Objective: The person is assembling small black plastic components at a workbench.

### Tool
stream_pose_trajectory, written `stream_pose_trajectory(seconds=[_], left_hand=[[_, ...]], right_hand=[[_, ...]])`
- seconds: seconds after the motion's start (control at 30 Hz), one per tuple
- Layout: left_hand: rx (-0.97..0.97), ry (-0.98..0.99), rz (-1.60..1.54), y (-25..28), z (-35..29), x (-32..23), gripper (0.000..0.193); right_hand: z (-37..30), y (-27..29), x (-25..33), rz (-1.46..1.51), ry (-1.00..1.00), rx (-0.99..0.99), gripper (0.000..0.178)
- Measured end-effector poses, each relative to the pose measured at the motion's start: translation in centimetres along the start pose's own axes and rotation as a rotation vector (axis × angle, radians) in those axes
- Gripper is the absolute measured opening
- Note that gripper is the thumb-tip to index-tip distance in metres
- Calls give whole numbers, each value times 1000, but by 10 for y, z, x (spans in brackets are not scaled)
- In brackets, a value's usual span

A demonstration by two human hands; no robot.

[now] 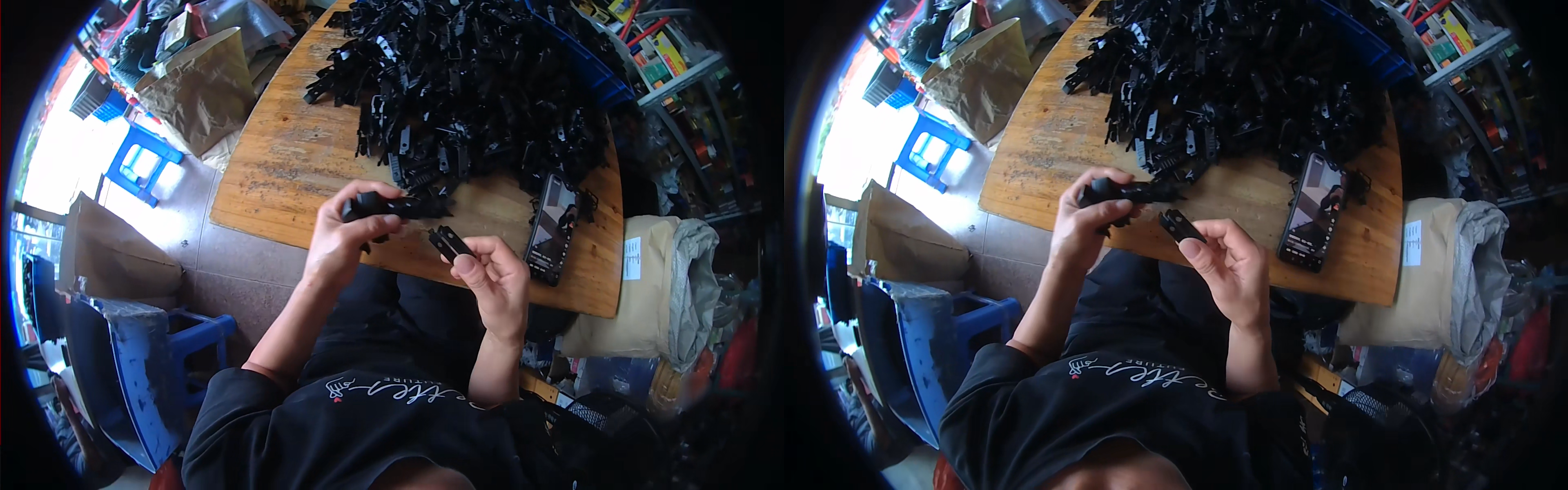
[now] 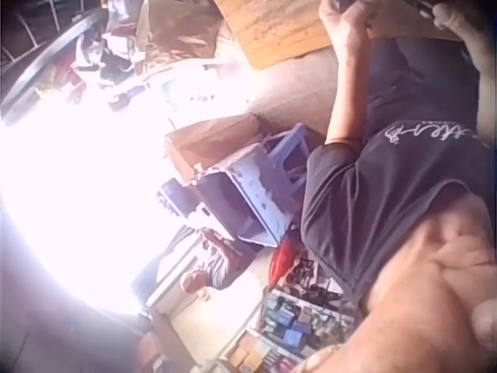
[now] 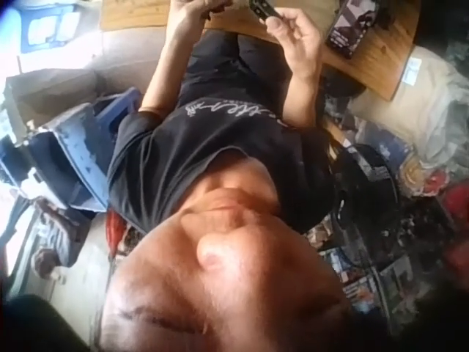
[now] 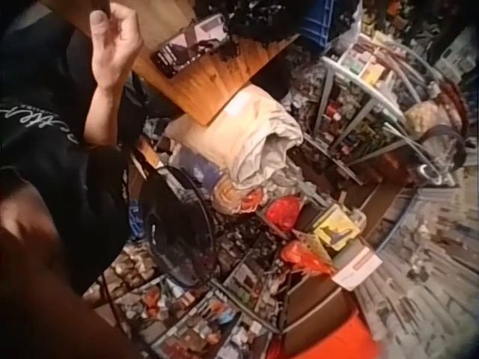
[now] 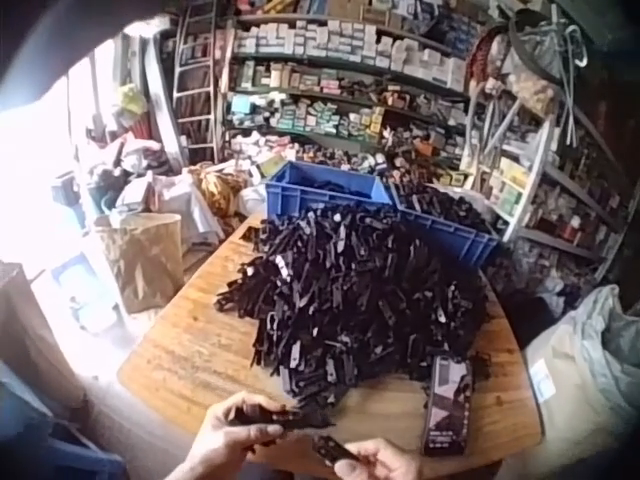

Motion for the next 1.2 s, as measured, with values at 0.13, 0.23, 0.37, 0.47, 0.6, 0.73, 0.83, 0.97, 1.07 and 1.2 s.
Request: stream_pose_trajectory(seconds=[0.13,0.23,0.37,0.47,0.6,0.73,0.83,0.97,1.07,1.2], left_hand=[[91,26,43,-12,-4,3,28],[118,58,127,-17,-8,2,29],[99,-38,258,-19,-10,2,28],[39,-251,567,-23,-14,-4,25],[24,-300,622,-25,-17,-3,25],[12,-344,656,-26,-18,-5,24],[19,-357,657,-25,-20,-7,25],[32,-225,461,-22,-21,2,30],[-30,-86,216,-13,-21,10,32],[63,64,10,-13,-19,12,35]], right_hand=[[2,0,-3,-16,-9,8,21],[0,-1,-5,31,-43,-15,20],[1,-2,-8,25,14,-25,18],[1,3,-12,-68,41,-32,19],[0,4,-9,-60,55,-43,19],[1,4,-10,-73,41,-35,19],[2,2,-15,-34,24,-35,22],[1,-3,-23,40,33,-1,39],[3,-1,-18,-144,79,-47,51],[-2,-7,-26,120,-102,156,34]])
Point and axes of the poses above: each hand's wrist, its own z-axis towards the middle knuckle, its own y-axis out of the back of the hand, x = y × z, the point moved 4 cm from there along z, towards the middle knuckle, and after that the axes turned 9 degrees about z, right-handed, at the moved point
